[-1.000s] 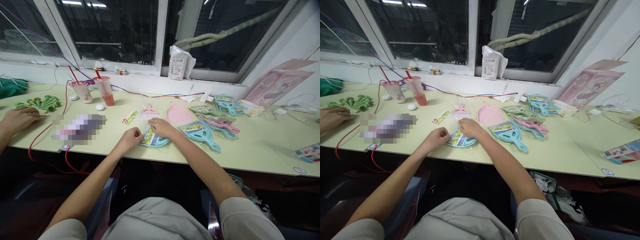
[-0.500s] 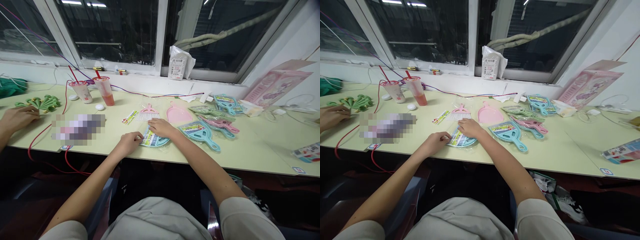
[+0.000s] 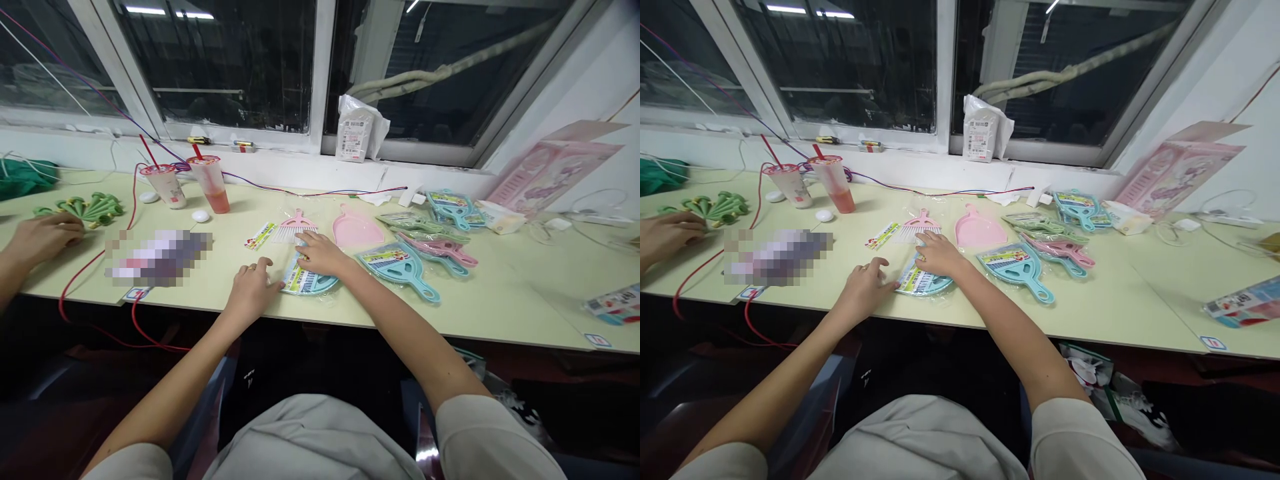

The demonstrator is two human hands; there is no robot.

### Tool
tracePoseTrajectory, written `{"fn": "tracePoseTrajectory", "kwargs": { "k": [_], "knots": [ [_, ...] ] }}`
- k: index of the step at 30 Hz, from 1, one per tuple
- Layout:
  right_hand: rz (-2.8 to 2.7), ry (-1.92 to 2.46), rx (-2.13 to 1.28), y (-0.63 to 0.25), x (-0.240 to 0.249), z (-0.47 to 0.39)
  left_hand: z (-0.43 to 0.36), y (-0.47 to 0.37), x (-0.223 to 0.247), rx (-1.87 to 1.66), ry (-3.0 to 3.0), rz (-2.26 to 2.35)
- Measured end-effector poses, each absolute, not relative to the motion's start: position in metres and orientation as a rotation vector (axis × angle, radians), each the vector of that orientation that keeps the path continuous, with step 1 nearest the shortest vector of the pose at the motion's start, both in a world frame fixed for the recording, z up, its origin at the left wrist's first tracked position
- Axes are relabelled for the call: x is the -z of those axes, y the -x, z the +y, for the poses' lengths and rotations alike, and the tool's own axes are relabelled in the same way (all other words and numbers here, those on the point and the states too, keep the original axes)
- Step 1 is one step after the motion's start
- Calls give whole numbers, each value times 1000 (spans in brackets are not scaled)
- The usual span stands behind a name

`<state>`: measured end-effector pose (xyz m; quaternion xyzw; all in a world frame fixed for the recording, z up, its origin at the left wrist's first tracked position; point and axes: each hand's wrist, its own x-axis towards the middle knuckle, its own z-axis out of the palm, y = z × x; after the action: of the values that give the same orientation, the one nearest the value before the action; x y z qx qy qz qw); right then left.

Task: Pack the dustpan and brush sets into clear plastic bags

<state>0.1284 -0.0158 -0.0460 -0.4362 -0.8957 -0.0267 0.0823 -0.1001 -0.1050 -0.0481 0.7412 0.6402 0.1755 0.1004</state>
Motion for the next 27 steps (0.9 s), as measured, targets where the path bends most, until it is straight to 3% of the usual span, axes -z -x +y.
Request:
{"fn": "tracePoseTrajectory", "kwargs": {
  "k": [7,18,27],
  "knots": [
    [-2635,1316,138,-128,44,-17,-105,92,51,-742,-2043,1636],
    [-2549,1337,2,-125,38,-17,-98,94,44,-518,-2526,1205],
    [-2640,1389,130,-127,39,-18,-106,94,33,-400,-2612,1143]
  ]
}}
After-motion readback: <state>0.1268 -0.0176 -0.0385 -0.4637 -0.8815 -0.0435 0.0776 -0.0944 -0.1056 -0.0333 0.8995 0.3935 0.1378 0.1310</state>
